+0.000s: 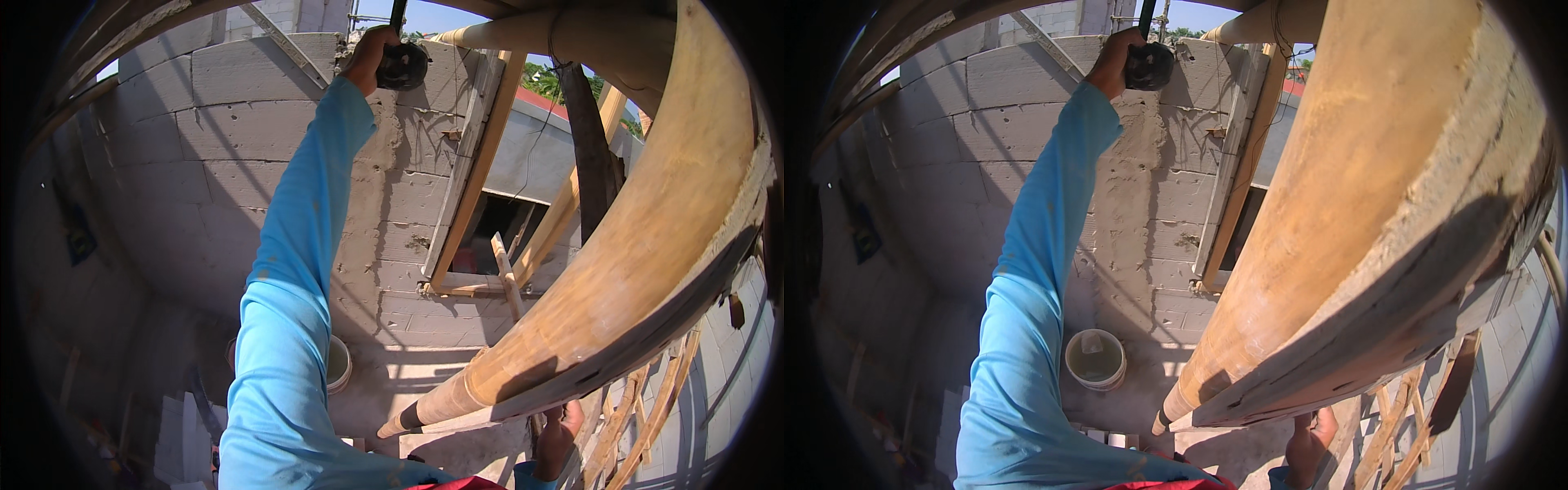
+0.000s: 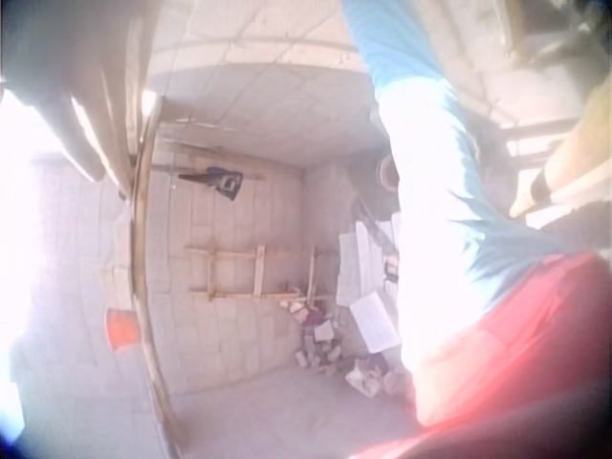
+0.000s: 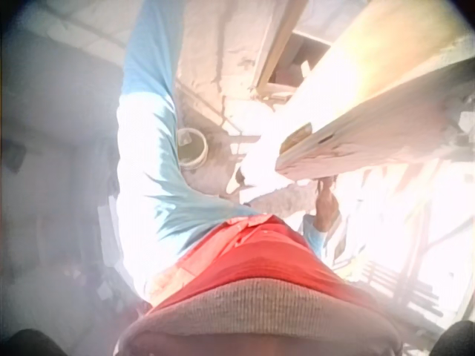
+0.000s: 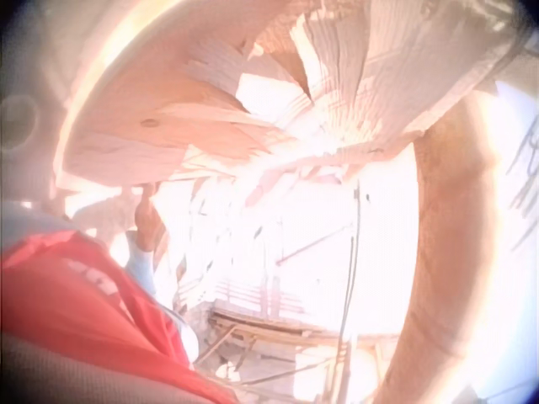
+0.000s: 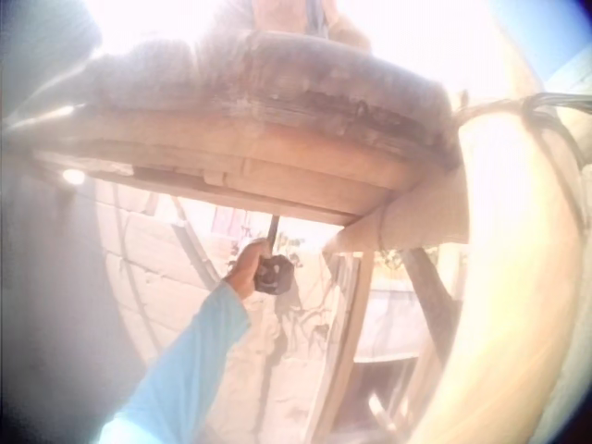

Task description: The person measures masonry blocks using a tape measure and cuts them with a hand saw.

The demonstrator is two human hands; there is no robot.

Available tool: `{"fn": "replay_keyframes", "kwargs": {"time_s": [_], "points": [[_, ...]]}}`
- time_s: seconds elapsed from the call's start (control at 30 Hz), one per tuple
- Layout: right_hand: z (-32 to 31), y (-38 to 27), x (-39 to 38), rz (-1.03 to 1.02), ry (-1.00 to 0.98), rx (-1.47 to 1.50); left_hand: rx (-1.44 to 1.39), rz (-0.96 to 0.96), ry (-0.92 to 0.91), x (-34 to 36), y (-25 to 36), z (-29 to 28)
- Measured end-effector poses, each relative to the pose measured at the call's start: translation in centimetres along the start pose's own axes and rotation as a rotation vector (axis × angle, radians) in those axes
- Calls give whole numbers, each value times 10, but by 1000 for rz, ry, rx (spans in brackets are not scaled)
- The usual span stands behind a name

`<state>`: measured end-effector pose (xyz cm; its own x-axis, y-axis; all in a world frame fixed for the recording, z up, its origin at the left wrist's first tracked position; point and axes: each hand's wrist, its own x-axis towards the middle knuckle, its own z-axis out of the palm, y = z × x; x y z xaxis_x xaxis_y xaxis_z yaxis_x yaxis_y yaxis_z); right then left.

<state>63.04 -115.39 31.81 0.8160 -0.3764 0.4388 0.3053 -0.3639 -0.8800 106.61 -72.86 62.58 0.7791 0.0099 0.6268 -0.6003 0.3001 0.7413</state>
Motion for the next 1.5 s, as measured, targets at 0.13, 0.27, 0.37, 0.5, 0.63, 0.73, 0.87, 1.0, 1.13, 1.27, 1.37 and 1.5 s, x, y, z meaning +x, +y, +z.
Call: {"fn": "replay_keyframes", "kwargs": {"time_s": [0.13, 0.27, 0.37, 0.5, 0.63, 0.73, 0.87, 1.0, 1.13, 1.27, 1.37, 1.5], "points": [[-6, 5, 2, 18, -11, -84, -83, 45, -96, 12, 6, -3], [1, -4, 5, -10, 29, -70, -11, 82, -112, -4, 7, 17], [4, -8, 5, -5, 52, -35, -44, 87, -33, 10, -6, 3], [-2, 2, 4, 25, 31, -8, -180, 165, 138, 11, -18, 7], [-5, 13, 2, 30, 38, -4, -399, 249, 420, 27, -32, 12], [-2, 10, 2, 46, 49, 3, -540, 315, 529, 42, -34, -4], [0, 8, 0, 62, 43, 24, -539, 383, 523, 48, -28, -15], [5, 9, 0, 64, 52, -15, -529, 412, 505, 40, -33, -23], [11, 12, -3, 72, 93, 66, -495, 407, 523, 39, -37, -38], [8, 16, -2, 47, 83, 21, -540, 428, 569, 41, -40, -47], [7, 18, -3, 37, 105, -10, -599, 412, 615, 38, -39, -38], [-6, 26, -5, 141, 9, -24, -623, 413, 698, 40, -31, -46]]}}
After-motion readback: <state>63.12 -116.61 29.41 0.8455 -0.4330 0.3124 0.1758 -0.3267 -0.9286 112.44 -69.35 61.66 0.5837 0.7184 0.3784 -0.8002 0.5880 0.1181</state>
